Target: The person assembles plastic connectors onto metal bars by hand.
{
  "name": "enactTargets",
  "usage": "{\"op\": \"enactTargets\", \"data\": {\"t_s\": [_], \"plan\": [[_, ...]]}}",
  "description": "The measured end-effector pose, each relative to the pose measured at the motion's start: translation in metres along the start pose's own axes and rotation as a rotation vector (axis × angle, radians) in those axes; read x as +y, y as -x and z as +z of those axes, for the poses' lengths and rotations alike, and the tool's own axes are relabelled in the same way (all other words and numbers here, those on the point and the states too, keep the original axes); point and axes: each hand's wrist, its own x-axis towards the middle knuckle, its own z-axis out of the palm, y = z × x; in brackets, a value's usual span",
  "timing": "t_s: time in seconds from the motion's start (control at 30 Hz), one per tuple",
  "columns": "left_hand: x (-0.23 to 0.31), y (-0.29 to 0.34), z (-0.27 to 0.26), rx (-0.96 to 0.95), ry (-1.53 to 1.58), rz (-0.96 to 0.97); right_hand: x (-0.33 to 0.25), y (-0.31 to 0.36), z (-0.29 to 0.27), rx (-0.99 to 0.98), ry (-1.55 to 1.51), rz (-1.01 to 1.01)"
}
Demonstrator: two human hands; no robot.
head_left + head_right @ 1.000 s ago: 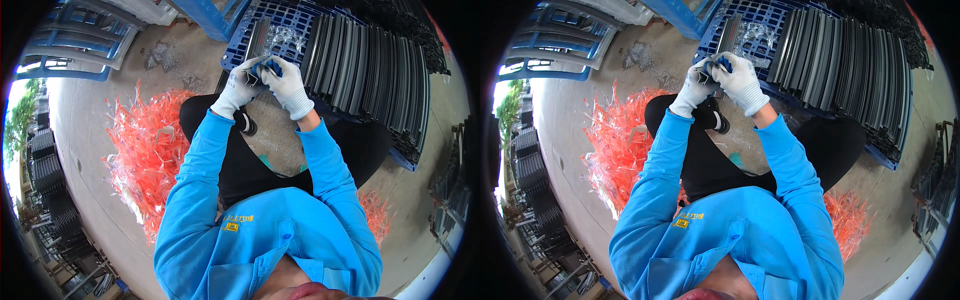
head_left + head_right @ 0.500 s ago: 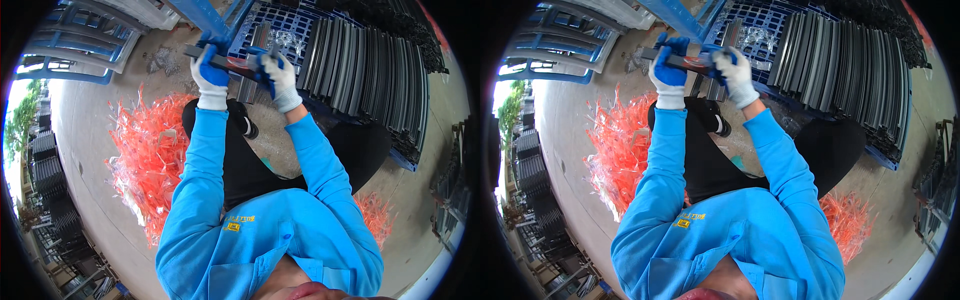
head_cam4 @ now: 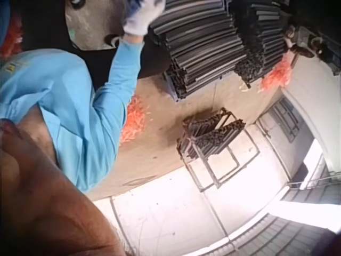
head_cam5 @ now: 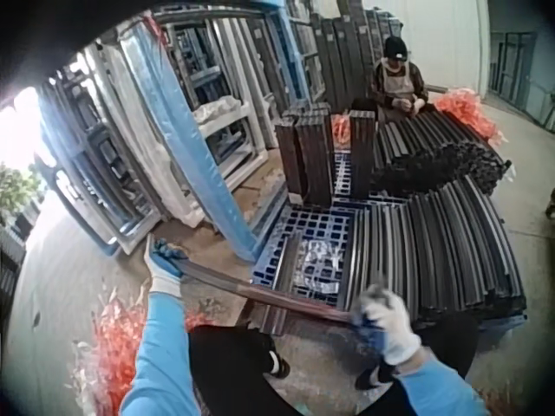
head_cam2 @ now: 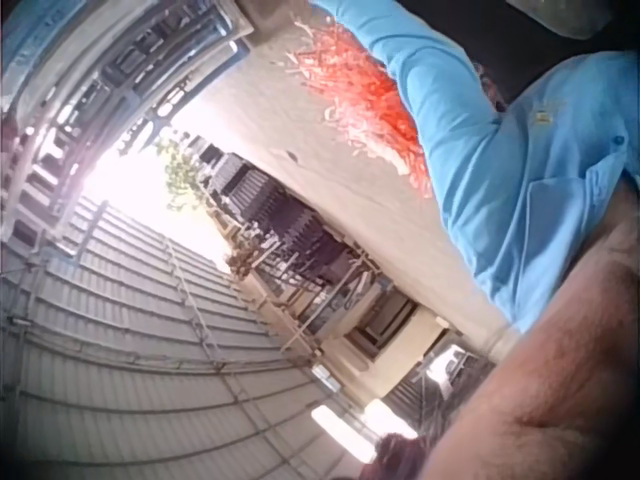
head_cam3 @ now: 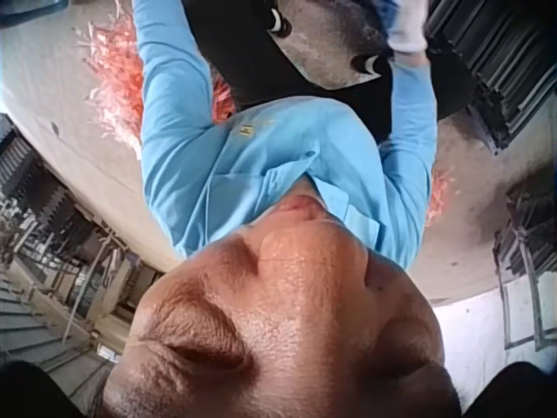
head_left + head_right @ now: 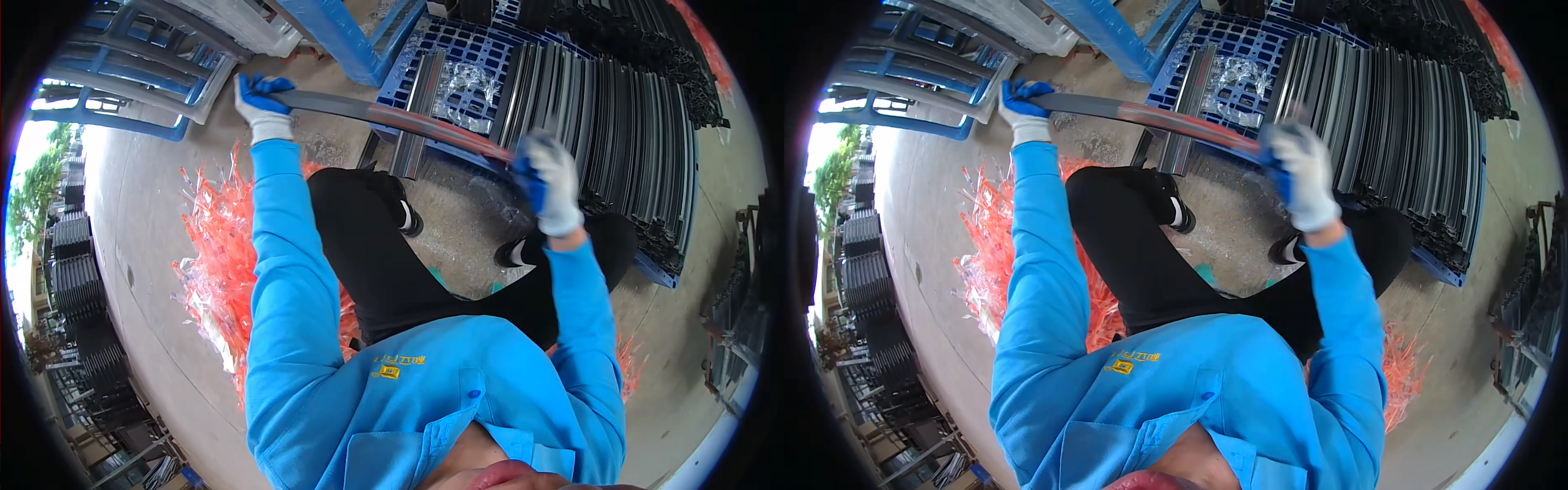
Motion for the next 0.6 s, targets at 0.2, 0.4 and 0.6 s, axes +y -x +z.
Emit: {"op": "enactTargets", "data": {"t_s": [0.2,0.4,0.6], "plan": [[0.006,-0.033,-0.021,0.013,0.15,-0.033,-0.1,0.065,-0.198,-0.046,-0.248,-0.297],[-0.049,-0.031,0.053,-0.104,0.111,-0.092,-0.193,0.169,-0.342,0.705,0.096,-0.519],[-0.03,-0.021,0.102,-0.1,0.176,0.135,-0.224,0.385,-0.371,1.798,0.417,-0.717]]}}
